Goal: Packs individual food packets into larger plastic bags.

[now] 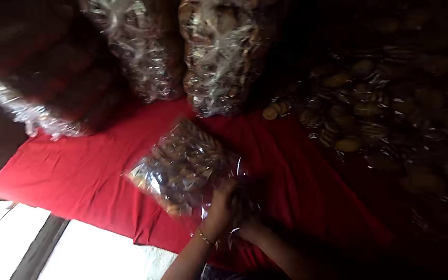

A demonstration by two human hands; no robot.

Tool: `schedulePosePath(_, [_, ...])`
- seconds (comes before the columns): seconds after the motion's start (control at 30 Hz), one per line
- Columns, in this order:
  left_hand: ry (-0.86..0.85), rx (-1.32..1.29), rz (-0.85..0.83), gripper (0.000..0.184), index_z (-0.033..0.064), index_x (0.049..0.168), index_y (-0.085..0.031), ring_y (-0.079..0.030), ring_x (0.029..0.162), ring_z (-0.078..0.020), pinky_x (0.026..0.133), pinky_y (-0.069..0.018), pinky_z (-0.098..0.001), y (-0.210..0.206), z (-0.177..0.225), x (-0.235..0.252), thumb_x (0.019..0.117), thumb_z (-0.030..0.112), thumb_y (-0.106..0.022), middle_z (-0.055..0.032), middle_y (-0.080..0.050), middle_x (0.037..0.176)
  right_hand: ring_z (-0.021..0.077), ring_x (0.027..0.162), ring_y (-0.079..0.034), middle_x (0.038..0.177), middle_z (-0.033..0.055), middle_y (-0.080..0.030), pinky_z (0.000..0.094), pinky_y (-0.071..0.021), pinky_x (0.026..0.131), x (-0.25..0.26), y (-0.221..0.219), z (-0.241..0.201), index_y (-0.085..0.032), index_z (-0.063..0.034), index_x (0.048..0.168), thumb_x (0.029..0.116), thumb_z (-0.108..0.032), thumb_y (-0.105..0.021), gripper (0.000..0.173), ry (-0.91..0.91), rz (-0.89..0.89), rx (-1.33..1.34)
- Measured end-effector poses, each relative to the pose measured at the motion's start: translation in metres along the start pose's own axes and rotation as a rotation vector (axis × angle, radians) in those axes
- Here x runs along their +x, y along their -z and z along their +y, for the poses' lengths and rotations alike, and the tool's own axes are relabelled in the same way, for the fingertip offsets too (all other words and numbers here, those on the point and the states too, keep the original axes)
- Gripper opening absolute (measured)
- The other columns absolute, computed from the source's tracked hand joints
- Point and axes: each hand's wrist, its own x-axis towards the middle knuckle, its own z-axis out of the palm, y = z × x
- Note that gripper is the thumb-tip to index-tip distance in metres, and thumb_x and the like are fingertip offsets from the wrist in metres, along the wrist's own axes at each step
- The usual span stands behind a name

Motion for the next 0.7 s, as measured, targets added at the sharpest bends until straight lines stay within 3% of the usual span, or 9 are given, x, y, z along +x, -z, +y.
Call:
schedulePosePath(0.1, [-0.057, 0.048, -0.177, 0.043, -0.0026, 0.142, -0.057, -0.040, 0.147, -0.0336, 0.122, -0.0332, -0.0437, -0.033, -0.003, 0.027, 0.0991, 0.002, -0.050, -0.0254, -0.043, 0.156, 0.0391, 0.136, -0.051, 0.139, 0.0270, -0.058, 0.0568, -0.0352, 0.115, -0.029, 0.000, 0.024, -0.061, 0.0049, 0.133, 0.1005, -0.027, -0.059, 0.046, -0.015, -0.052, 0.084])
schedulePosePath(0.17, [0.056, -0.102, -0.154, 0.060, -0.0099, 0.156, -0.028, -0.021, 0.156, -0.0269, 0.127, -0.0185, -0.0379, -0.042, -0.019, 0.032, 0.1068, 0.024, -0.040, -0.0267, -0.022, 0.165, 0.0323, 0.143, -0.046, 0.145, 0.0163, -0.059, 0.0582, -0.0243, 0.122, -0.044, -0.014, 0.057, -0.068, -0.0076, 0.131, 0.1006, -0.043, -0.057, 0.048, 0.190, 0.223, -0.149])
schedulePosePath(0.23, [0.114, -0.330, -0.118, 0.088, -0.0068, 0.160, -0.005, -0.018, 0.157, -0.0184, 0.128, -0.0190, -0.0335, -0.045, -0.035, 0.024, 0.1057, 0.053, -0.040, -0.0195, -0.013, 0.169, 0.0317, 0.148, -0.039, 0.150, 0.0132, -0.055, 0.0557, -0.0167, 0.126, -0.051, -0.024, 0.083, -0.067, -0.0131, 0.134, 0.1001, -0.050, -0.055, 0.052, 0.335, 0.444, -0.237])
schedulePosePath(0.27, [0.119, -0.491, -0.087, 0.098, -0.0015, 0.162, 0.000, -0.025, 0.154, -0.0172, 0.125, -0.0279, -0.0347, -0.048, -0.044, 0.023, 0.1016, 0.061, -0.044, -0.0134, -0.016, 0.170, 0.0310, 0.151, -0.035, 0.154, 0.0119, -0.050, 0.0528, -0.0149, 0.127, -0.055, -0.026, 0.089, -0.062, -0.0150, 0.141, 0.1006, -0.050, -0.054, 0.054, 0.365, 0.466, -0.259])
schedulePosePath(0.37, [0.227, -0.767, -0.027, 0.097, 0.0144, 0.163, -0.003, -0.057, 0.130, -0.0111, 0.102, -0.0534, -0.0318, -0.045, -0.047, 0.037, 0.0956, 0.066, -0.051, 0.0031, -0.039, 0.161, 0.0335, 0.149, -0.036, 0.152, 0.0152, -0.051, 0.0481, -0.0195, 0.126, -0.078, -0.017, 0.102, -0.065, -0.0119, 0.137, 0.0985, -0.028, -0.064, 0.042, 0.474, 0.412, -0.028])
schedulePosePath(0.47, [0.429, -0.764, 0.001, 0.037, 0.0215, 0.144, -0.045, -0.073, 0.097, -0.0083, 0.076, -0.0607, -0.0243, -0.038, -0.019, 0.076, 0.1099, 0.035, -0.038, 0.0061, -0.072, 0.126, 0.0301, 0.135, -0.054, 0.137, 0.0146, -0.063, 0.0434, -0.0386, 0.117, -0.109, -0.013, 0.137, -0.071, -0.0055, 0.123, 0.1004, -0.014, -0.060, 0.027, 0.491, 0.530, 0.238])
schedulePosePath(0.5, [0.446, -0.652, -0.054, 0.034, 0.0169, 0.137, -0.050, -0.073, 0.097, -0.0084, 0.075, -0.0608, -0.0253, -0.043, -0.003, 0.094, 0.1081, 0.021, -0.032, 0.0053, -0.073, 0.122, 0.0269, 0.131, -0.056, 0.134, 0.0122, -0.065, 0.0414, -0.0419, 0.115, -0.122, -0.012, 0.152, -0.072, -0.0070, 0.122, 0.1014, -0.014, -0.058, 0.025, 0.410, 0.624, 0.243])
schedulePosePath(0.6, [0.143, -0.105, -0.365, 0.049, 0.0001, 0.146, -0.048, -0.046, 0.141, -0.0164, 0.111, -0.0441, -0.0347, -0.077, 0.014, 0.169, 0.1015, 0.022, -0.046, -0.0106, -0.047, 0.154, 0.0256, 0.124, -0.061, 0.128, 0.0120, -0.067, 0.0420, -0.0473, 0.108, -0.153, 0.007, 0.206, -0.074, -0.0089, 0.116, 0.1003, -0.017, -0.059, 0.024, 0.039, 0.944, 0.235])
schedulePosePath(0.7, [-0.106, 0.466, -0.370, 0.068, 0.0000, 0.156, -0.037, -0.016, 0.151, -0.0542, 0.119, -0.0177, -0.0683, -0.130, -0.015, 0.259, 0.1000, 0.032, -0.059, -0.0349, -0.017, 0.163, 0.0319, 0.123, -0.060, 0.126, 0.0179, -0.065, 0.0475, -0.0483, 0.106, -0.181, 0.034, 0.268, -0.074, -0.0069, 0.114, 0.0989, -0.018, -0.057, 0.026, -0.266, 1.226, 0.188])
